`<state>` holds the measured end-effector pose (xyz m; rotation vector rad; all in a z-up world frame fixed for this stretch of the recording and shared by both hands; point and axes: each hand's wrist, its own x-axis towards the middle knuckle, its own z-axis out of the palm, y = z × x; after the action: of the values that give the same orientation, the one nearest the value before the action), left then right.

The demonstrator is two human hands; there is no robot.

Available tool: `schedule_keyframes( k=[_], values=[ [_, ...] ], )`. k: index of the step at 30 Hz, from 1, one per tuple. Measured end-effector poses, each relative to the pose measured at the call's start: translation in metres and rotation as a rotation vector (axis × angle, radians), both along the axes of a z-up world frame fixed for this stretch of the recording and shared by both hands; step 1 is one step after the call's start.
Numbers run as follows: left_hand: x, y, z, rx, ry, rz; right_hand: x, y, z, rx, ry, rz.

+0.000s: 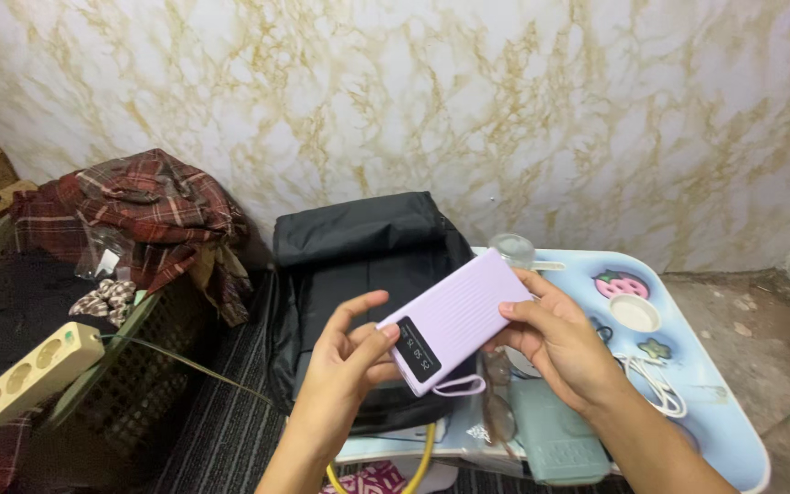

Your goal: The person packs a black backpack with yellow straps. They place a laptop, a power bank, a charging cable, a charger, a wallet, and a water bottle into the bag, then close the flap.

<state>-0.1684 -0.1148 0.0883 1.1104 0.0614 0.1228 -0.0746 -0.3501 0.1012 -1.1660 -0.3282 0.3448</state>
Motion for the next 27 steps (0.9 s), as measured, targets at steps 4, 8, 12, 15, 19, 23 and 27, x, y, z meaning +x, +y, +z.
schedule_keyframes(
  k=[4, 8, 12, 15, 19, 23, 27],
  values=[
    [0.006, 0.021, -0.012, 0.094, 0.022, -0.054, 0.014, 0.018, -0.008, -0.054, 0.019, 0.027],
    [0.014, 0.034, -0.038, 0.119, 0.01, -0.131, 0.035, 0.035, -0.018, -0.117, 0.017, 0.025],
    [0.026, 0.036, -0.063, 0.113, -0.009, -0.129, 0.061, 0.052, -0.037, -0.224, 0.023, -0.039],
    [0.033, 0.034, -0.072, 0.161, -0.016, -0.1, 0.083, 0.062, -0.058, -0.263, 0.048, -0.075],
    [0.032, 0.03, -0.072, 0.397, 0.034, -0.111, 0.108, 0.069, -0.086, -0.376, -0.038, -0.024],
    [0.035, 0.025, -0.06, 0.661, 0.102, -0.08, 0.127, 0.077, -0.101, -0.619, -0.197, -0.026],
    [0.041, 0.023, -0.054, 0.875, 0.107, -0.055, 0.134, 0.083, -0.106, -0.955, -0.506, -0.123]
  ],
)
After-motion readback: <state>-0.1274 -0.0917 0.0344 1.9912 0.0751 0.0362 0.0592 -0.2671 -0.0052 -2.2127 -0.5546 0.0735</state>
